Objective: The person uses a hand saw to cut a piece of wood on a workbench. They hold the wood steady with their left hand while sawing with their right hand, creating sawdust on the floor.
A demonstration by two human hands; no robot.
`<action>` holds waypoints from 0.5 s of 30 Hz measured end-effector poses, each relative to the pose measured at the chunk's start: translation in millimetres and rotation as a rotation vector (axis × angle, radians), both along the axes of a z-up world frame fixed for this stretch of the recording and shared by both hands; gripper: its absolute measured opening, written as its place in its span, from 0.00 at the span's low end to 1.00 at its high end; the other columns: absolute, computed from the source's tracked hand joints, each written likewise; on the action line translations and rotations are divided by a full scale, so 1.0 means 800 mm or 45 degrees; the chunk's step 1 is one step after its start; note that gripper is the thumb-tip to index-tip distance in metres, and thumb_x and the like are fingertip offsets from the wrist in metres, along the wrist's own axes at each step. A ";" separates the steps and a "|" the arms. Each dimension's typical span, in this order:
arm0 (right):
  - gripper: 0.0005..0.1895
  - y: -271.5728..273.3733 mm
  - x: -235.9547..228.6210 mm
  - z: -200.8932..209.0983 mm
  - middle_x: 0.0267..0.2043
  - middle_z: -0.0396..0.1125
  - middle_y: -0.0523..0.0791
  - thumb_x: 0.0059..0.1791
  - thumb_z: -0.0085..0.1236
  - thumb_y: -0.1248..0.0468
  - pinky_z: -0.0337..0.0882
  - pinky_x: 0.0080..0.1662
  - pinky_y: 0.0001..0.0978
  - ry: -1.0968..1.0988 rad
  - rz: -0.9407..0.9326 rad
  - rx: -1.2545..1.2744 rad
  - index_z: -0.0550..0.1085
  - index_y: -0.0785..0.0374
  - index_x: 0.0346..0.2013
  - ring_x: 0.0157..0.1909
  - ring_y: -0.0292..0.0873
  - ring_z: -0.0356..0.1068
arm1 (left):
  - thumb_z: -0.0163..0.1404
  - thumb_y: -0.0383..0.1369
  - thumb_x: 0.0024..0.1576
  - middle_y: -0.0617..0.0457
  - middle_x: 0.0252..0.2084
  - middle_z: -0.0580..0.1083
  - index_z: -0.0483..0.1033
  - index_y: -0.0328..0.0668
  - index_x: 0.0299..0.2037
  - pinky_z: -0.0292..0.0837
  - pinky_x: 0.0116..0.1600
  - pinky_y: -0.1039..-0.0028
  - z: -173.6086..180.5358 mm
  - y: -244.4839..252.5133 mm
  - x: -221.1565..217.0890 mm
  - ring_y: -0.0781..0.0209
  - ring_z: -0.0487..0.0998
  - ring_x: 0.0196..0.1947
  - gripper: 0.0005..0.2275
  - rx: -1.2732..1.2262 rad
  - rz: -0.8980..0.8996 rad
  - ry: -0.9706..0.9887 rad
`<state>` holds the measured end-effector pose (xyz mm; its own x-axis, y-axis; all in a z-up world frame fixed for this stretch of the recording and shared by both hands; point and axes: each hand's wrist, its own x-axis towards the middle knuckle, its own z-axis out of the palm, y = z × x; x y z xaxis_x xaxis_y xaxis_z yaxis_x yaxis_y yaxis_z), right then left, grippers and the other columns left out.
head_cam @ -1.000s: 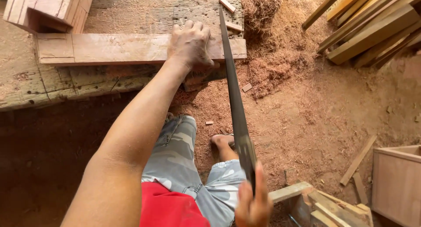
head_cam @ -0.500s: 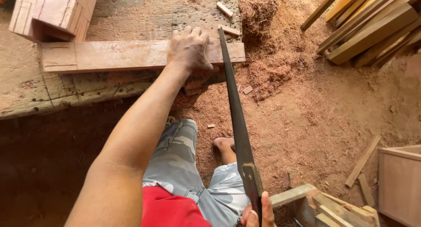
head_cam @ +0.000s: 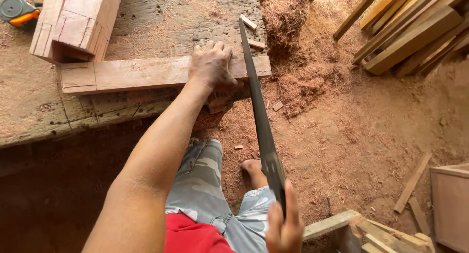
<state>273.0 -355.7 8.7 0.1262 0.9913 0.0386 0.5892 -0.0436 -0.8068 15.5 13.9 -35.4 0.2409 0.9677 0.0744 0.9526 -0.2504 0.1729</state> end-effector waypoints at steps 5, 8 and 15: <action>0.31 -0.037 0.018 -0.004 0.42 0.67 0.55 0.55 0.44 0.68 0.74 0.36 0.30 0.152 0.061 0.170 0.54 0.63 0.74 0.34 0.40 0.72 | 0.67 0.66 0.31 0.52 0.43 0.73 0.76 0.47 0.45 0.71 0.49 0.58 0.023 -0.005 0.002 0.56 0.73 0.48 0.39 -0.029 0.011 0.006; 0.26 0.118 -0.063 0.070 0.45 0.78 0.53 0.58 0.39 0.68 0.79 0.37 0.29 0.063 0.208 0.160 0.55 0.71 0.72 0.42 0.43 0.82 | 0.67 0.66 0.32 0.52 0.44 0.73 0.76 0.47 0.46 0.71 0.50 0.58 0.023 -0.004 0.000 0.56 0.73 0.49 0.39 -0.046 0.012 -0.020; 0.31 0.167 -0.087 0.091 0.45 0.75 0.50 0.56 0.42 0.68 0.78 0.23 0.34 0.220 -0.061 -0.189 0.55 0.61 0.75 0.23 0.45 0.77 | 0.68 0.66 0.28 0.52 0.44 0.73 0.76 0.46 0.46 0.70 0.50 0.55 0.013 0.002 0.000 0.55 0.73 0.49 0.41 0.002 -0.012 -0.042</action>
<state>203.0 -222.4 81.8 0.1650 0.9772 -0.1333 0.4375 -0.1936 -0.8781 15.2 15.9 -25.0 0.2472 0.9654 0.0836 0.9441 -0.2593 0.2036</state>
